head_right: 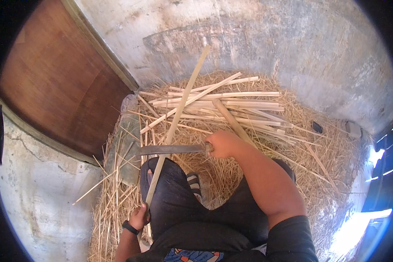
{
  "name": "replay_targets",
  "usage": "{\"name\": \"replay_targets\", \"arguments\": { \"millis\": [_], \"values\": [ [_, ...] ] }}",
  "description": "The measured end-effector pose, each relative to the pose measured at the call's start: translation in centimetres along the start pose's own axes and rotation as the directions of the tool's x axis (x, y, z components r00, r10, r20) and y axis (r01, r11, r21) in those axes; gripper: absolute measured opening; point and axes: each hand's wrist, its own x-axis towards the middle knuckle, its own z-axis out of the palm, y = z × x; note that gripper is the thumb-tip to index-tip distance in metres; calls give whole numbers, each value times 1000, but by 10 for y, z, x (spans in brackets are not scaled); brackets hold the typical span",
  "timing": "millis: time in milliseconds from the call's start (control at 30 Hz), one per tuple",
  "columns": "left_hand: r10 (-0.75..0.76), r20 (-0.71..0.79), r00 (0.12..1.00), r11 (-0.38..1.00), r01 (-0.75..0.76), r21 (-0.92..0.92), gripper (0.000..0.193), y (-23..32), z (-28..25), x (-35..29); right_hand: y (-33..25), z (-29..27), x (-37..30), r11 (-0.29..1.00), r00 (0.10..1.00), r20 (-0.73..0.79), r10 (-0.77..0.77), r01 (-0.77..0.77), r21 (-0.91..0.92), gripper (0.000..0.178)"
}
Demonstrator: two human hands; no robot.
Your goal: The person sits on a straw-covered floor and uses a machete to split a long bamboo stick into thin strips. They hold the stick with their left hand and repeatedly strike it with the machete in their right hand, creating a pile of bamboo strips.
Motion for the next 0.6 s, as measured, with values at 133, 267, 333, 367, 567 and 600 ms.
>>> {"name": "replay_targets", "arguments": {
  "millis": [133, 267, 333, 367, 567, 600],
  "values": [
    [-1, 15, 1000, 1000, 1, 17, 69, 4, -1, -1, 4, 5, 0, 999, 997, -62, -45, 44, -8, 30],
    [7, 12, 1000, 1000, -7, 19, 70, 11, 2, -4, 5, 7, 0, 997, 993, -92, -74, 73, -14, 29],
    [-7, 19, 1000, 1000, 7, 0, 70, 8, 2, -3, 9, 10, 1, 997, 994, -80, -75, 72, -35, 29],
    [-15, 23, 1000, 1000, 15, -9, 70, 7, 1, -2, 11, 11, 2, 996, 994, -74, -75, 72, -45, 29],
    [-25, 30, 999, 1000, 25, -13, 70, 5, 0, -2, 3, 3, -3, 997, 998, -54, 35, -39, -64, 32],
    [-15, 17, 1000, 1000, 15, 5, 70, 6, 1, -2, 3, 0, -3, 992, 997, -64, 50, -57, -113, 32]
  ]
}}
